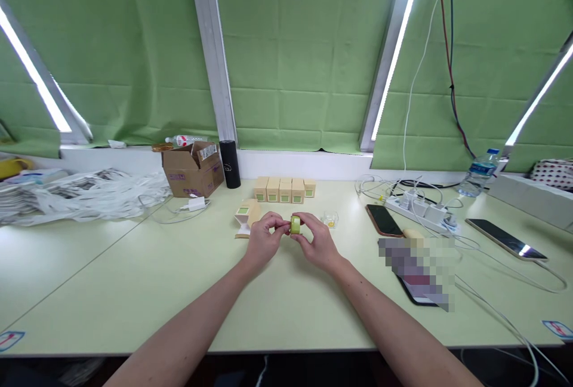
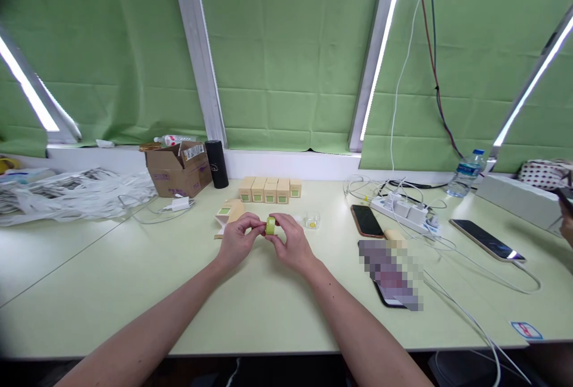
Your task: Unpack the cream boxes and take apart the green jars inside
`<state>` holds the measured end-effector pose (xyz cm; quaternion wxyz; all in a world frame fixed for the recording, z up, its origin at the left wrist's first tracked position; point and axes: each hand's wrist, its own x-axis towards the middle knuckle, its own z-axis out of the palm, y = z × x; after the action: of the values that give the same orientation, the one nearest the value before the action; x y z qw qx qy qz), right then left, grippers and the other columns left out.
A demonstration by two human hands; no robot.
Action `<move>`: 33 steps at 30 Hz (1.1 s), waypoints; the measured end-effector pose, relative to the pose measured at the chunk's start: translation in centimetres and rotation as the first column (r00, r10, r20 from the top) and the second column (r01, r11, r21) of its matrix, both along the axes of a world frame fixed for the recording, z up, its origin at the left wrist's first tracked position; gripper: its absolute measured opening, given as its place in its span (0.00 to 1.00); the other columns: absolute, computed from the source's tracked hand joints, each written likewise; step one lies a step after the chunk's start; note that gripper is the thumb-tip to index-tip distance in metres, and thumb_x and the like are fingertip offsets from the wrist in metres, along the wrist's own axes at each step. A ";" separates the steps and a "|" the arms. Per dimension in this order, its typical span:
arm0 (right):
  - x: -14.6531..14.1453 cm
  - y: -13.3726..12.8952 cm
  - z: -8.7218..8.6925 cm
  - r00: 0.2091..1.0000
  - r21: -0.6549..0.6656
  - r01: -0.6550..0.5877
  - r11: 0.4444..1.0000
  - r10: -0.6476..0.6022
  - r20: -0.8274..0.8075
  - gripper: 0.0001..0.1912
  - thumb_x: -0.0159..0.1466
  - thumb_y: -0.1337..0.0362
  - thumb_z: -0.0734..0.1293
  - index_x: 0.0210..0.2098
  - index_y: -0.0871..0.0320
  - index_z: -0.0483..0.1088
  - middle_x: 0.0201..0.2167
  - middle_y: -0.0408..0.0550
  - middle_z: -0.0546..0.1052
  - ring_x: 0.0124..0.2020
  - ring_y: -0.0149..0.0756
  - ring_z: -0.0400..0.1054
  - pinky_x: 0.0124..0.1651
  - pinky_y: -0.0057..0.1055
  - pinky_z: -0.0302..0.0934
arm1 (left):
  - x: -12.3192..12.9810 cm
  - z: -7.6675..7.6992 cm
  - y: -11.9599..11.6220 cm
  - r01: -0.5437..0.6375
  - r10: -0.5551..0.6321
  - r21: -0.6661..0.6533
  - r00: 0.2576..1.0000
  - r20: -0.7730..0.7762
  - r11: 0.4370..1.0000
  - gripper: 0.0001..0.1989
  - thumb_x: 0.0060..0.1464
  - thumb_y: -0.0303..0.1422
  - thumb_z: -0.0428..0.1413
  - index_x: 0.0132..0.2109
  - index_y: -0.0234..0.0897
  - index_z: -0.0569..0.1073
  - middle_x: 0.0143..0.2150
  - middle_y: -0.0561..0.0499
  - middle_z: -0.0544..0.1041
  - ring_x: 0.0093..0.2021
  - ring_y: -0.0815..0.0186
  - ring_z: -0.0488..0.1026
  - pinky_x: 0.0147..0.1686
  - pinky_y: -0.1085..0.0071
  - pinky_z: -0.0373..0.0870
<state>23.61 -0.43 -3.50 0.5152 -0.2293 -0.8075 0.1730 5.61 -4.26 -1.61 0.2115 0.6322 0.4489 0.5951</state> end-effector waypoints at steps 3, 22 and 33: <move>0.0 -0.1 0.3 1.000 -0.017 -0.013 1.000 0.012 -0.007 0.20 0.68 0.65 0.68 0.59 0.52 0.69 0.51 0.54 0.78 0.50 0.45 0.73 0.54 0.47 0.72 | -0.1 0.0 0.0 -0.014 0.014 0.011 1.000 -0.017 1.000 0.07 0.56 0.36 0.63 0.31 0.40 0.82 0.34 0.49 0.77 0.36 0.63 0.76 0.40 0.65 0.74; -0.7 -0.1 0.5 0.973 -0.262 -0.086 0.961 0.024 -0.230 0.34 0.63 0.68 0.69 0.67 0.46 0.63 0.56 0.52 0.74 0.53 0.42 0.73 0.54 0.42 0.72 | -0.5 0.2 0.0 -0.102 0.112 0.059 0.972 -0.207 0.993 0.12 0.59 0.34 0.62 0.51 0.44 0.79 0.51 0.44 0.80 0.61 0.51 0.67 0.55 0.54 0.69; -0.6 -0.5 0.5 0.989 -0.098 0.034 0.995 -0.047 -0.137 0.35 0.60 0.74 0.67 0.65 0.49 0.62 0.57 0.54 0.72 0.55 0.46 0.71 0.56 0.48 0.72 | -0.6 -0.6 0.5 -0.038 0.073 0.122 0.953 -0.295 0.992 0.21 0.58 0.30 0.63 0.58 0.45 0.76 0.56 0.46 0.79 0.64 0.52 0.63 0.65 0.50 0.64</move>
<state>23.04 -0.89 -2.95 0.5620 -0.2575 -0.7557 0.2163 5.05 -3.73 -2.18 0.0877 0.7132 0.4582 0.5231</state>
